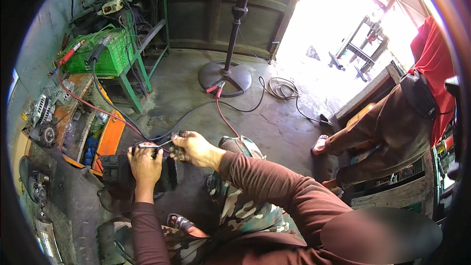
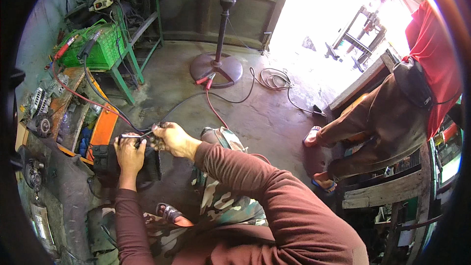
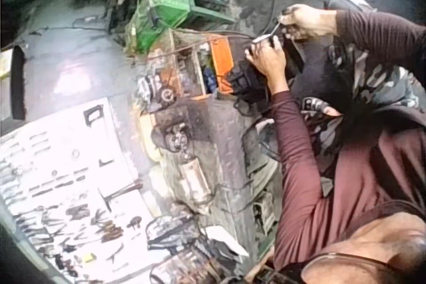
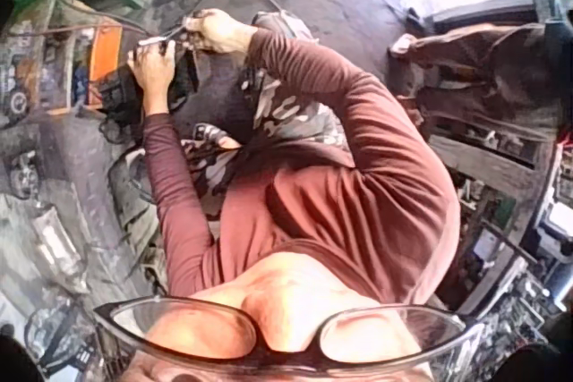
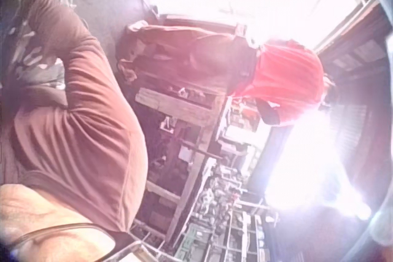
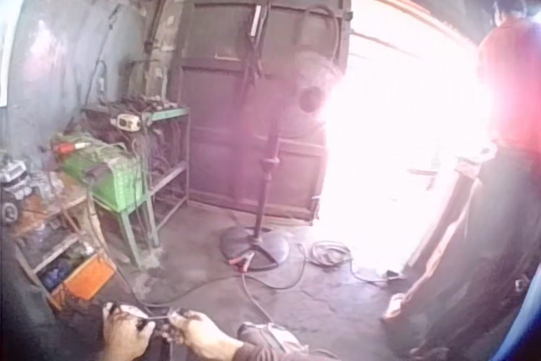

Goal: The person picks up a blue cloth and a mechanical part from a workbench, then uses a wrench to tighten bolts on the part. They continue adjusting the part with the wrench and their hands.

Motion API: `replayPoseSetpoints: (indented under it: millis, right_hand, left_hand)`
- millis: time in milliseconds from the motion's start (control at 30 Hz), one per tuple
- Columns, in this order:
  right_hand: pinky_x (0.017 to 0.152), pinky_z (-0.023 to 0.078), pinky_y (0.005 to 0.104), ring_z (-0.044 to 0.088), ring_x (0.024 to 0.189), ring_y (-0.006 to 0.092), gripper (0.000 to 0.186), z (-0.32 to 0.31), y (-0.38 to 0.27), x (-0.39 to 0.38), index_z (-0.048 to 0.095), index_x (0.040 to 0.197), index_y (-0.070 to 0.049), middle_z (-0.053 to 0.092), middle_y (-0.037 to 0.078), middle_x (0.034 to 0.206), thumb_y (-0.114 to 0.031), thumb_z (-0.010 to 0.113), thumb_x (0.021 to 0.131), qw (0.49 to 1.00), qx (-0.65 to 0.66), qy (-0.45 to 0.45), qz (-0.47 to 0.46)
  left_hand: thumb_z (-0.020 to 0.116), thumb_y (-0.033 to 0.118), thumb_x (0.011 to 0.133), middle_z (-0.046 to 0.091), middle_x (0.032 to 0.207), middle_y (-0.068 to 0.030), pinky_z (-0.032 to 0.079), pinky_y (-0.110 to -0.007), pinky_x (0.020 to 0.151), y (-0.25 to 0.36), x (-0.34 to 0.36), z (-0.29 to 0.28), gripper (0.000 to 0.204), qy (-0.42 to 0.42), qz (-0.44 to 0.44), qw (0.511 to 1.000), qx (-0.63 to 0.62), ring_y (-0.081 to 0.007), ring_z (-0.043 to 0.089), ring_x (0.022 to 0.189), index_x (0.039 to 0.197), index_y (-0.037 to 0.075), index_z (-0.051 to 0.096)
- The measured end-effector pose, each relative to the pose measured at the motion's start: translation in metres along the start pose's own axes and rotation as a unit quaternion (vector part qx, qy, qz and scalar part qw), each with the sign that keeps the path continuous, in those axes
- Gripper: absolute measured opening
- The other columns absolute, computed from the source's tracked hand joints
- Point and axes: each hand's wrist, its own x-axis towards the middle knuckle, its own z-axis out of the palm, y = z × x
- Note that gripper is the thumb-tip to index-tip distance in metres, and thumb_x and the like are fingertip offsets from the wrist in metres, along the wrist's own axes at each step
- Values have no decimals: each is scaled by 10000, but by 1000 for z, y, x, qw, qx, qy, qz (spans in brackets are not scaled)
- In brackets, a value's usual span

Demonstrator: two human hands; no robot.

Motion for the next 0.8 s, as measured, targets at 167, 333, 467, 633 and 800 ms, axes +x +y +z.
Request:
replayPoseSetpoints:
  millis: [167,333,467,633,800]
  right_hand:
    - [462,412,379,470,520,186,350,28,-31,62,593,810,-13,505,14,651,-269,641,1044,949,-311,47,-5]
    - [741,601,497,751,937,443,330,90,-43,79,711,1063,37,758,236,928,-222,703,859,463,-833,-196,-231]
    - [660,578,451,760,808,299,267,92,-9,12,661,1119,-58,738,92,885,-249,642,933,334,-853,-146,-373]
    - [853,577,507,711,953,407,304,23,-3,-38,664,1142,-19,682,235,1029,-243,702,940,590,-713,-152,-348]
    - [700,570,379,687,749,231,226,0,5,-14,662,1163,4,679,109,893,-184,657,1039,913,-361,-75,-171]
  left_hand:
    - [719,335,945,753,1173,-84,319,-546,1208,-9,-1,1,282,12,41,997,-57,-273,634,1248,1063,84,770]
    - [744,288,933,740,1192,-129,351,-565,1183,-23,-3,4,306,-24,56,997,-56,-321,641,1223,1113,41,748]
    - [725,247,911,737,1204,-85,341,-598,1182,-23,-8,12,277,2,97,995,5,-315,630,1256,1136,85,726]
    - [731,235,914,761,1146,-94,320,-604,1202,-12,-7,10,201,22,60,997,-47,-295,641,1275,1026,72,772]
    - [716,310,952,765,1164,-104,324,-582,1210,-5,-3,4,266,-10,18,999,-33,-290,650,1269,1023,61,778]
